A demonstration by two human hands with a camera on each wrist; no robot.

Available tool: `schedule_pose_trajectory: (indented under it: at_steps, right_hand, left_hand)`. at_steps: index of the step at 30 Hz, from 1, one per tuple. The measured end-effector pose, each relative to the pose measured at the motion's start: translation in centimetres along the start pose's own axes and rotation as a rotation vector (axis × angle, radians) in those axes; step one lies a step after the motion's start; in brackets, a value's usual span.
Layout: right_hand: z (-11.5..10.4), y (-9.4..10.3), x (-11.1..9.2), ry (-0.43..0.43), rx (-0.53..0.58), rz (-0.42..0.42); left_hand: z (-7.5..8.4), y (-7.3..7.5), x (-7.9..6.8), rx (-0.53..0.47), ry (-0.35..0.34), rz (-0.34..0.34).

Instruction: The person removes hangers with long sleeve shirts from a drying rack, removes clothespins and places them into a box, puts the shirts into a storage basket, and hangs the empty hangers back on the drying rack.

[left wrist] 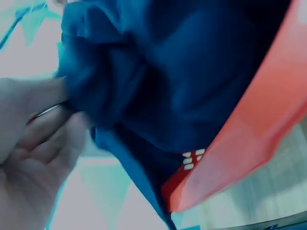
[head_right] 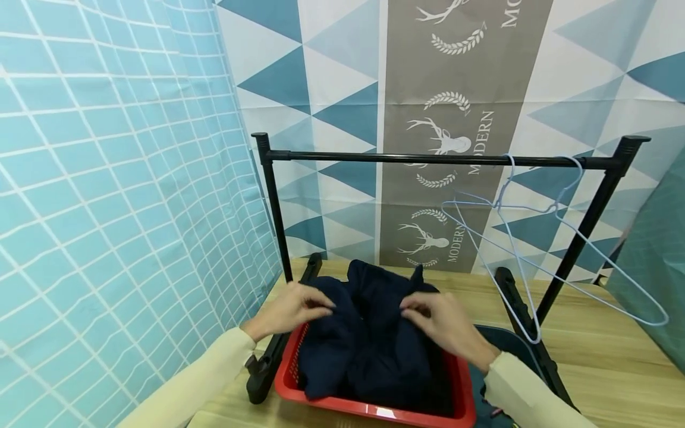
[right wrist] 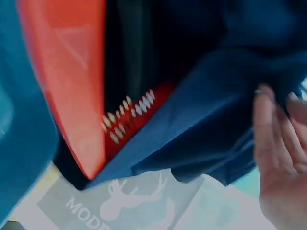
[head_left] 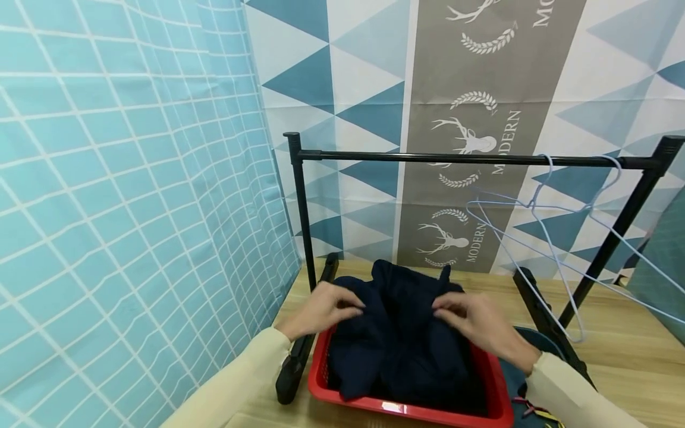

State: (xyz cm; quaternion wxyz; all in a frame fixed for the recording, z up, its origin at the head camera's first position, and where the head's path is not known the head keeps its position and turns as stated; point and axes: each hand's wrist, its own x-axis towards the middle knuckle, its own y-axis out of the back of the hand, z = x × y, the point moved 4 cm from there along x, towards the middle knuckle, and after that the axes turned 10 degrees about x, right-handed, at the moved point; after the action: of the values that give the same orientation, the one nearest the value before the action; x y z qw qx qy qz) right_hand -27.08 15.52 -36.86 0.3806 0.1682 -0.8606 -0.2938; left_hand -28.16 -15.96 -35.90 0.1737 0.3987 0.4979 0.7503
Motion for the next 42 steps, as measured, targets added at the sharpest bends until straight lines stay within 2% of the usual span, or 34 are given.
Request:
schedule_pose_trajectory:
  at_steps: [3,7,11,14,16,18,20,23,26,29,31,34,38,40,42]
  right_hand:
    - [-0.4,-2.1,-1.4,0.049,0.019,-0.205]
    - [-0.1,-4.5,-2.9,-0.002,0.063,-0.492]
    - [0.4,-5.9,-3.9,-0.081,0.079,-0.665]
    - [0.3,-5.9,-4.0,-0.106,0.1,-0.723]
    - [0.1,-5.2,-3.7,-0.096,0.13,-0.709]
    - [-0.1,-4.1,-3.1,-0.085,0.173,-0.65]
    - [-0.3,-2.7,-2.3,-0.089,0.199,-0.544]
    - [-0.3,-0.6,-1.2,-0.133,0.177,-0.341]
    - [0.1,1.0,-0.2,-0.19,0.073,-0.125]
    - [1.4,1.8,0.7,-0.269,-0.086,0.028]
    - [2.8,2.1,1.2,-0.337,-0.181,0.063]
    - [5.2,2.0,1.6,-0.439,-0.242,-0.012]
    - [7.8,1.2,1.5,-0.549,-0.233,-0.174]
    - [8.5,0.9,1.3,-0.556,-0.236,-0.207]
    - [8.8,0.9,1.4,-0.496,-0.273,-0.189]
  left_hand:
    - [1.5,-1.2,-0.6,-0.003,-0.067,-0.236]
    - [2.3,-2.9,-1.6,0.035,-0.037,-0.528]
    - [2.5,-4.0,-2.4,0.113,-0.03,-0.724]
    - [2.4,-4.5,-2.4,0.122,-0.061,-0.791]
    - [1.8,-4.3,-2.0,0.062,-0.074,-0.763]
    - [1.0,-3.9,-1.5,-0.038,-0.063,-0.693]
    - [-0.3,-3.1,-1.1,-0.142,-0.024,-0.589]
    - [-2.8,-1.7,-0.5,-0.235,0.085,-0.422]
    - [-5.5,-0.7,-0.1,-0.229,0.233,-0.25]
    - [-7.8,-0.4,0.3,-0.121,0.377,-0.13]
    - [-8.9,-0.7,0.5,-0.019,0.455,-0.113]
    - [-9.8,-1.8,0.7,0.086,0.517,-0.188]
    - [-9.7,-3.2,0.8,0.063,0.549,-0.324]
    - [-9.5,-3.5,1.0,0.03,0.563,-0.341]
    - [-9.3,-3.5,1.3,0.02,0.567,-0.315]
